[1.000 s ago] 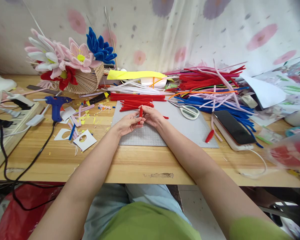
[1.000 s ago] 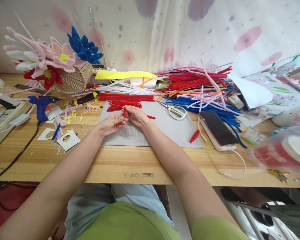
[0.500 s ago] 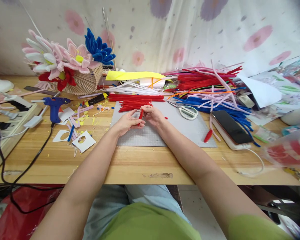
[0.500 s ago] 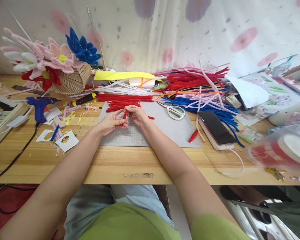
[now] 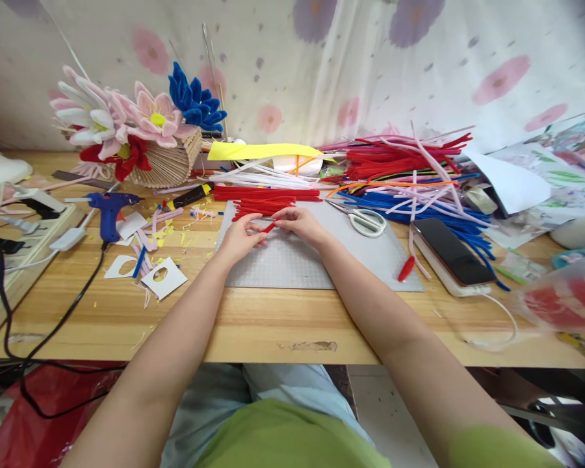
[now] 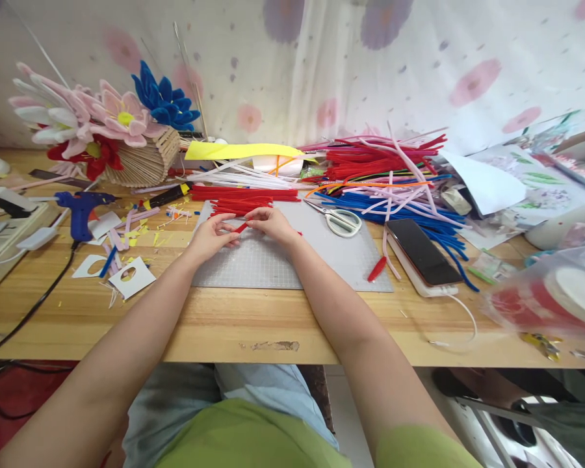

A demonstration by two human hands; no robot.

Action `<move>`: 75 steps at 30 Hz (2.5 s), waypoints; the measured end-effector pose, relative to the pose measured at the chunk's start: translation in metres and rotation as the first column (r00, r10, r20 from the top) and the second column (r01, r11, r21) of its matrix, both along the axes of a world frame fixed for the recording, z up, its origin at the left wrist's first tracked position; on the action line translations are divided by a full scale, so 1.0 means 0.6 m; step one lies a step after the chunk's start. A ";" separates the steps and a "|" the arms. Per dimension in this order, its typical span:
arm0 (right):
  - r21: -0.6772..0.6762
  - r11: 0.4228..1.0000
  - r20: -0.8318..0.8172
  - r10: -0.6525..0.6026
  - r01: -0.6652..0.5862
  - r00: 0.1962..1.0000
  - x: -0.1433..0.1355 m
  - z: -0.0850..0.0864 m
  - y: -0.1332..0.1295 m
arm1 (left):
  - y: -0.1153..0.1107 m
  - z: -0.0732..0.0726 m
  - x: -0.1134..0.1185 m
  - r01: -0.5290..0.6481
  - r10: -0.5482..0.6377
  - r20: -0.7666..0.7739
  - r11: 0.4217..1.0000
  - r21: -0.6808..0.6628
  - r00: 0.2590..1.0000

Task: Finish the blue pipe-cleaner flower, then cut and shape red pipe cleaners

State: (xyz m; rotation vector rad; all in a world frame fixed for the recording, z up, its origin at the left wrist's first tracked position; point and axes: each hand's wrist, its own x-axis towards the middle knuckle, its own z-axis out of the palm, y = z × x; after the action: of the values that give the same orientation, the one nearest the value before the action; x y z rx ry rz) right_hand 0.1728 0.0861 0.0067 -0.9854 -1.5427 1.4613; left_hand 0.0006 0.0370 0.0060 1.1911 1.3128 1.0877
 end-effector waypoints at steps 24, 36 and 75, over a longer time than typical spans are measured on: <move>-0.129 0.972 -0.365 -0.231 0.197 0.902 -0.026 -0.010 0.002 | -0.017 0.013 0.027 0.096 -0.023 0.392 0.981 -0.168 0.920; 0.695 0.704 0.413 -0.558 0.147 0.720 0.016 -0.012 0.014 | -0.002 0.008 -0.031 0.139 0.024 -0.549 0.957 0.254 0.835; 0.866 0.487 0.307 -0.696 0.112 0.649 -0.009 0.002 -0.021 | -0.002 0.024 -0.041 0.074 0.411 -0.645 0.806 0.587 0.644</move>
State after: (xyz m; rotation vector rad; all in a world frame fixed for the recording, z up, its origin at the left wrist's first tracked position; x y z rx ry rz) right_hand 0.1675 0.0733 0.0079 -1.2101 -1.9157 -0.0915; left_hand -0.0240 0.0358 0.0204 2.1849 1.8283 1.2234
